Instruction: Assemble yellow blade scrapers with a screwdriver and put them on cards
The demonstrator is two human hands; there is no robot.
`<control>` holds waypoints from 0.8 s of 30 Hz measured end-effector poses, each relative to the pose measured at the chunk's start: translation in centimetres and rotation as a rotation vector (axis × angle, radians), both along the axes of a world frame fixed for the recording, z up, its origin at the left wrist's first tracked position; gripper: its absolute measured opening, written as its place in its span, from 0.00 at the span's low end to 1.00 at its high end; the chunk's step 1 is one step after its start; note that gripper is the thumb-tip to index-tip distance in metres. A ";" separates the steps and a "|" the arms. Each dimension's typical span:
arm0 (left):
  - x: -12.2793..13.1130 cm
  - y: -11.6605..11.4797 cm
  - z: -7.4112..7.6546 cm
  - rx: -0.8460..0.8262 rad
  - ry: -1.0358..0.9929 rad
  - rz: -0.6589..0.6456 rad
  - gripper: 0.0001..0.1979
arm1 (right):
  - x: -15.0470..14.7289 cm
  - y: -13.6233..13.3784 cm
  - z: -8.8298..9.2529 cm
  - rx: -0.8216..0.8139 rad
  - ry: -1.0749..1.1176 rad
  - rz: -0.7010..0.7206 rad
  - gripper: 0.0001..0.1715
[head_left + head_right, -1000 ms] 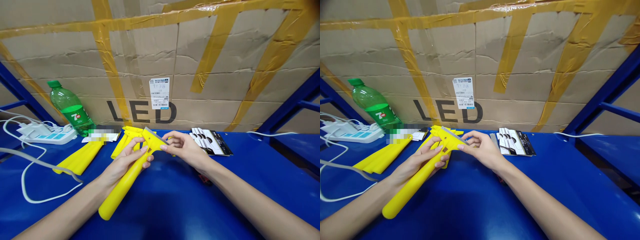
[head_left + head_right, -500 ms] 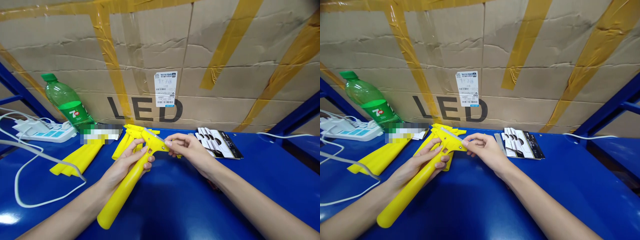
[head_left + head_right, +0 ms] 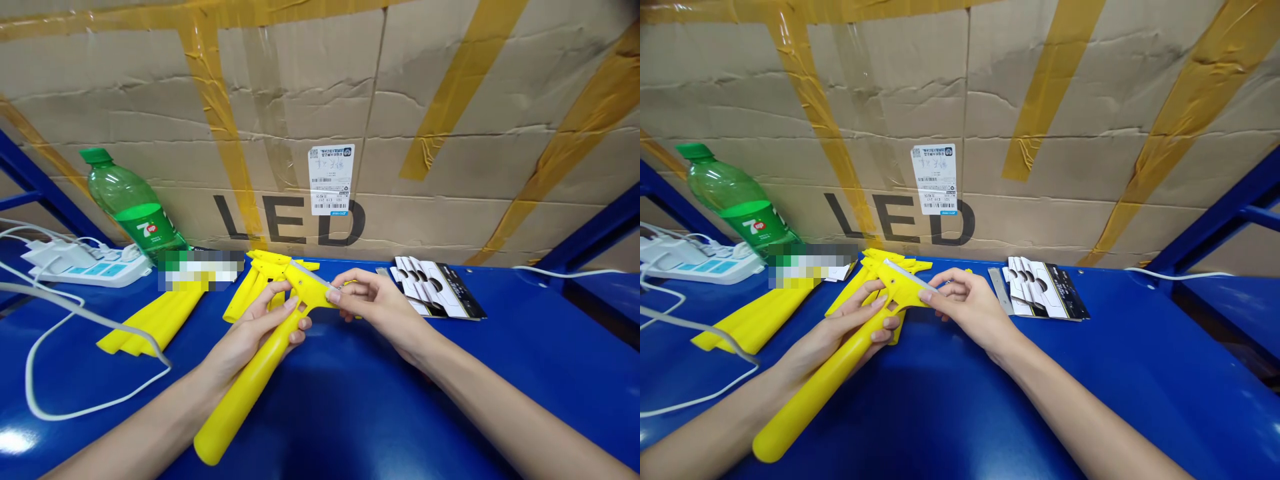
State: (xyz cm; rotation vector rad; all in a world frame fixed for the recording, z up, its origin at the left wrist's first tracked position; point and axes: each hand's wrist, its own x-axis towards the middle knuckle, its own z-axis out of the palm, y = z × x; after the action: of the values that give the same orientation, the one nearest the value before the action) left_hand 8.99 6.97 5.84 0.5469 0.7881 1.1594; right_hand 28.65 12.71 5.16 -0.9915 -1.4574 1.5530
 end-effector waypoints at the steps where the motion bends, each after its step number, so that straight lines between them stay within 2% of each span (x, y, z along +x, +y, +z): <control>1: 0.1 0.0 0.0 -0.001 -0.002 0.002 0.26 | 0.0 0.0 0.0 -0.009 0.000 0.003 0.21; 5: -0.2 0.3 -0.3 0.004 -0.007 0.013 0.27 | 0.3 0.3 0.0 0.043 -0.098 -0.008 0.20; 8: -1.1 1.0 -0.4 0.024 0.045 0.049 0.20 | 0.9 1.2 0.1 0.271 -0.304 -0.097 0.15; 11: -2.2 1.7 -0.1 0.007 0.109 0.133 0.15 | 1.2 2.3 0.1 0.537 -0.579 -0.115 0.03; 14: -2.6 2.1 0.5 -0.023 0.140 0.181 0.11 | 0.5 3.4 -0.1 0.685 -0.792 -0.019 0.09; 18: -2.6 2.3 0.9 -0.053 0.184 0.217 0.11 | -1.2 4.5 -0.7 0.741 -0.941 0.017 0.11; 24: -3.1 2.4 0.3 -0.013 0.168 0.215 0.10 | -2.3 5.6 -0.7 0.708 -1.018 0.010 0.10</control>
State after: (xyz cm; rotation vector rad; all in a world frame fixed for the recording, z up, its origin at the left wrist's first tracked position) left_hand 5.88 9.38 6.11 0.5636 1.0176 1.3161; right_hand 26.32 18.26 4.48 -1.3569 -2.4299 0.3489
